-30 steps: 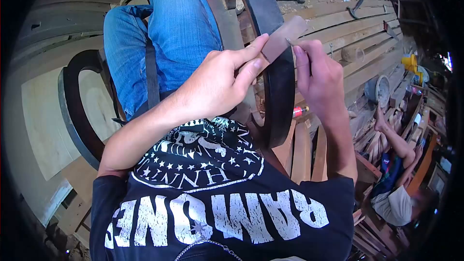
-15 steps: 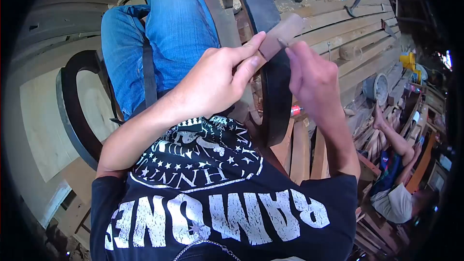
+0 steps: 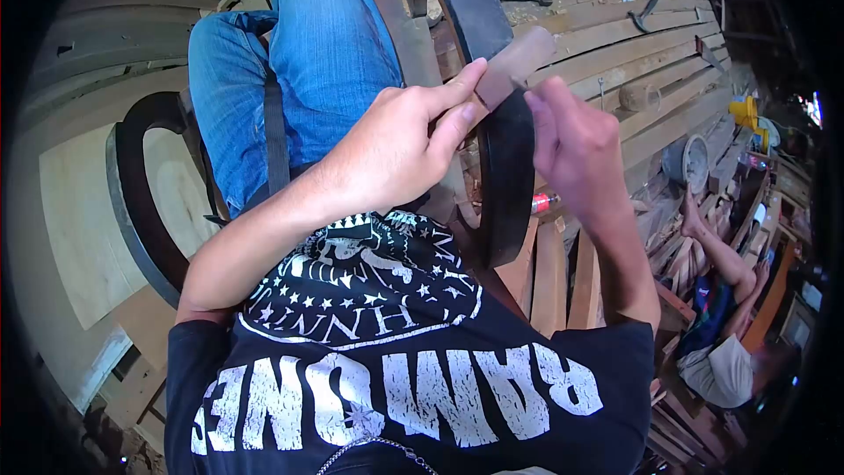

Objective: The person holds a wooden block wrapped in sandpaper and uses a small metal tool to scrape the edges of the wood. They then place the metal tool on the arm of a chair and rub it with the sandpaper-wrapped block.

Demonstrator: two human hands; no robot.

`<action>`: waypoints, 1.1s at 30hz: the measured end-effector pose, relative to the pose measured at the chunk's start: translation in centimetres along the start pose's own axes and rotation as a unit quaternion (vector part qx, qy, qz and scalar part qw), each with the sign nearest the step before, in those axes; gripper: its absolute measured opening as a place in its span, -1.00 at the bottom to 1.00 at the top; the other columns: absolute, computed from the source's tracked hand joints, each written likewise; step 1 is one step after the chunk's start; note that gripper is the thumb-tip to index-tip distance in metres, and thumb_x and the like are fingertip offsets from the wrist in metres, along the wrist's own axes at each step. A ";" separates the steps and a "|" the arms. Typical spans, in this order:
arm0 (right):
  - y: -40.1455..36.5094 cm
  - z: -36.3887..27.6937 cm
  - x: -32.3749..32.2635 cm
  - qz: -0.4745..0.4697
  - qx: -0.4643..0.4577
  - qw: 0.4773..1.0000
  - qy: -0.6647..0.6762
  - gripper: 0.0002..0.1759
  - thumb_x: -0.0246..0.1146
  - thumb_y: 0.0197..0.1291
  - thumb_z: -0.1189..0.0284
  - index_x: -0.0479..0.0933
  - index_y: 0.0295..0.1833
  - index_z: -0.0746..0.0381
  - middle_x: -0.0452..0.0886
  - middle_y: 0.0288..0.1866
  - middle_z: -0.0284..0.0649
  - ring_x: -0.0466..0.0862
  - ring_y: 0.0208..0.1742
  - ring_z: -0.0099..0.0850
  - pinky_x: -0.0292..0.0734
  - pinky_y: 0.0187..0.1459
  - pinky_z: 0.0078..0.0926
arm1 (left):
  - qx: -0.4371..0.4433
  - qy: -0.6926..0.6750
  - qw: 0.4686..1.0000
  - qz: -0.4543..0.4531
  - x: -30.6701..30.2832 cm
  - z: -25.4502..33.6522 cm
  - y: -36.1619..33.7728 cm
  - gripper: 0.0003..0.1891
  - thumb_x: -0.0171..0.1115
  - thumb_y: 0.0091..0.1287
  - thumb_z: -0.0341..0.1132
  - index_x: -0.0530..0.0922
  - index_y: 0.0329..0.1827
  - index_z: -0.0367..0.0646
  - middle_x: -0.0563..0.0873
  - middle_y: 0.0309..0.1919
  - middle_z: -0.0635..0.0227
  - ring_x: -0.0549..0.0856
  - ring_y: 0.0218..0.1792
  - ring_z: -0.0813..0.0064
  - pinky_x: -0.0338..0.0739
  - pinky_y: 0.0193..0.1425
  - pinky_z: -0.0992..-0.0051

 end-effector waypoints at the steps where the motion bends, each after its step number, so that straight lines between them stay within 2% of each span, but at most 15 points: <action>1: 0.0 0.3 -0.1 -0.010 0.007 1.000 -0.002 -0.94 0.22 0.38 0.59 0.47 -0.19 0.30 0.50 -0.55 -0.01 0.59 -0.56 -0.08 0.41 -0.50 -0.22 | -0.003 -0.001 1.000 -0.001 -0.1 0.1 0.0 -0.50 0.03 0.59 -0.36 0.32 0.58 -0.13 0.69 -0.41 0.34 0.58 -0.36 0.67 0.56 -0.17 0.54; 9: 0.0 0.2 -0.2 0.003 0.011 1.000 0.022 -0.92 0.21 0.37 0.61 0.46 -0.22 0.30 0.45 -0.60 -0.04 0.52 -0.63 -0.12 0.39 -0.51 -0.22 | -0.012 -0.004 1.000 -0.009 -0.2 0.4 0.0 -0.49 0.03 0.60 -0.35 0.31 0.59 -0.12 0.65 -0.44 0.35 0.57 -0.38 0.66 0.55 -0.17 0.54; 12: 0.3 0.1 -0.3 0.007 0.002 1.000 0.021 -0.92 0.21 0.37 0.61 0.46 -0.22 0.29 0.45 -0.61 -0.05 0.52 -0.63 -0.12 0.38 -0.52 -0.23 | -0.068 -0.015 0.997 -0.032 0.0 -0.1 0.0 -0.49 0.03 0.60 -0.34 0.30 0.60 -0.11 0.63 -0.44 0.40 0.55 -0.45 0.69 0.53 -0.28 0.57; 14: 0.1 -0.1 -0.2 -0.013 0.016 0.999 0.046 -0.92 0.22 0.38 0.60 0.46 -0.22 0.29 0.44 -0.61 -0.06 0.52 -0.64 -0.12 0.37 -0.53 -0.23 | 0.045 0.015 0.999 0.026 0.2 0.0 0.2 -0.49 0.03 0.61 -0.33 0.30 0.60 -0.09 0.63 -0.43 0.45 0.49 -0.55 0.75 0.48 -0.42 0.62; 15: 0.1 0.0 -0.2 -0.012 0.018 0.999 0.044 -0.92 0.22 0.38 0.60 0.46 -0.22 0.29 0.44 -0.61 -0.06 0.52 -0.64 -0.12 0.37 -0.53 -0.23 | 0.046 0.015 0.999 0.023 0.0 0.3 0.1 -0.49 0.03 0.61 -0.33 0.30 0.60 -0.09 0.63 -0.43 0.45 0.49 -0.55 0.75 0.48 -0.42 0.62; 17: 0.3 0.5 -0.3 0.009 0.016 1.000 0.002 -0.90 0.22 0.39 0.58 0.45 -0.23 0.29 0.41 -0.63 -0.06 0.51 -0.64 -0.13 0.35 -0.53 -0.24 | -0.079 -0.054 0.995 -0.031 0.1 0.0 0.0 -0.49 0.02 0.61 -0.33 0.29 0.61 -0.08 0.62 -0.43 0.48 0.43 -0.60 0.80 0.43 -0.48 0.64; 19: 0.2 -0.4 -0.2 0.007 0.005 1.000 0.020 -0.89 0.21 0.40 0.58 0.45 -0.23 0.29 0.39 -0.63 -0.06 0.51 -0.64 -0.13 0.35 -0.54 -0.24 | -0.067 -0.042 0.997 -0.026 0.3 -0.6 0.0 -0.49 0.01 0.62 -0.33 0.29 0.61 -0.08 0.62 -0.43 0.48 0.45 -0.60 0.79 0.44 -0.48 0.63; 21: 0.3 -0.4 -0.1 0.010 -0.001 0.999 0.039 -0.89 0.21 0.41 0.57 0.44 -0.23 0.29 0.38 -0.63 -0.05 0.50 -0.64 -0.13 0.34 -0.54 -0.23 | 0.021 0.001 1.000 0.008 0.0 0.1 0.2 -0.49 0.01 0.62 -0.34 0.28 0.62 -0.07 0.62 -0.44 0.48 0.45 -0.60 0.79 0.44 -0.48 0.63; 25: 0.6 0.6 -0.2 -0.005 0.024 0.999 -0.025 -0.92 0.21 0.40 0.58 0.46 -0.21 0.28 0.41 -0.62 -0.05 0.53 -0.62 -0.10 0.37 -0.52 -0.23 | -0.071 -0.036 0.996 -0.035 -0.1 0.2 0.1 -0.49 0.00 0.62 -0.35 0.29 0.61 -0.10 0.62 -0.45 0.47 0.44 -0.57 0.79 0.45 -0.43 0.62; 26: 0.4 -0.3 -0.1 -0.008 0.009 1.000 -0.006 -0.93 0.22 0.38 0.59 0.47 -0.20 0.27 0.43 -0.61 -0.04 0.55 -0.60 -0.09 0.38 -0.51 -0.22 | -0.073 -0.036 0.996 -0.033 0.0 -0.1 0.0 -0.49 0.00 0.62 -0.35 0.29 0.61 -0.10 0.62 -0.45 0.47 0.44 -0.57 0.79 0.45 -0.43 0.62; 28: 0.6 -0.5 -0.3 -0.008 -0.010 1.000 0.029 -0.94 0.24 0.34 0.62 0.49 -0.17 0.27 0.47 -0.58 0.00 0.60 -0.56 -0.06 0.42 -0.49 -0.20 | 0.007 0.029 1.000 -0.001 0.1 -0.1 0.0 -0.49 0.01 0.62 -0.34 0.29 0.61 -0.08 0.62 -0.45 0.47 0.45 -0.59 0.78 0.45 -0.46 0.63; 29: 0.7 0.0 -0.3 -0.007 -0.008 1.000 0.027 -0.94 0.24 0.34 0.62 0.49 -0.17 0.27 0.47 -0.58 0.00 0.60 -0.56 -0.06 0.42 -0.49 -0.20 | 0.008 0.029 1.000 -0.004 0.0 0.1 0.0 -0.49 0.01 0.62 -0.34 0.29 0.61 -0.08 0.62 -0.45 0.47 0.45 -0.59 0.78 0.45 -0.46 0.63; 31: 0.9 1.4 -0.2 -0.040 0.051 0.997 -0.035 -0.95 0.23 0.34 0.61 0.50 -0.16 0.27 0.48 -0.56 0.01 0.61 -0.54 -0.04 0.43 -0.47 -0.20 | -0.067 -0.037 0.997 -0.028 0.0 0.1 0.1 -0.49 0.02 0.62 -0.33 0.29 0.62 -0.06 0.62 -0.45 0.47 0.45 -0.62 0.77 0.44 -0.50 0.64; 32: 1.0 0.9 -0.3 -0.040 0.045 0.998 -0.036 -0.95 0.23 0.34 0.61 0.50 -0.16 0.27 0.48 -0.56 0.01 0.61 -0.54 -0.04 0.43 -0.47 -0.20 | -0.066 -0.037 0.997 -0.022 0.2 -0.4 0.2 -0.49 0.02 0.62 -0.33 0.29 0.62 -0.06 0.62 -0.45 0.47 0.45 -0.62 0.77 0.44 -0.50 0.64; 33: 0.8 -0.3 -0.3 -0.040 0.026 0.999 -0.016 -0.94 0.22 0.33 0.58 0.46 -0.18 0.26 0.53 -0.54 0.00 0.64 -0.49 -0.02 0.47 -0.45 -0.13 | -0.013 -0.011 1.000 -0.002 0.4 -0.7 0.2 -0.49 0.02 0.62 -0.33 0.29 0.62 -0.05 0.61 -0.45 0.48 0.45 -0.64 0.78 0.43 -0.52 0.65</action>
Point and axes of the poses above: each hand's wrist, its own y-axis towards the middle knuckle, its own x-axis out of the palm, z = x × y, the point moved 5 cm from there along y, towards the middle knuckle
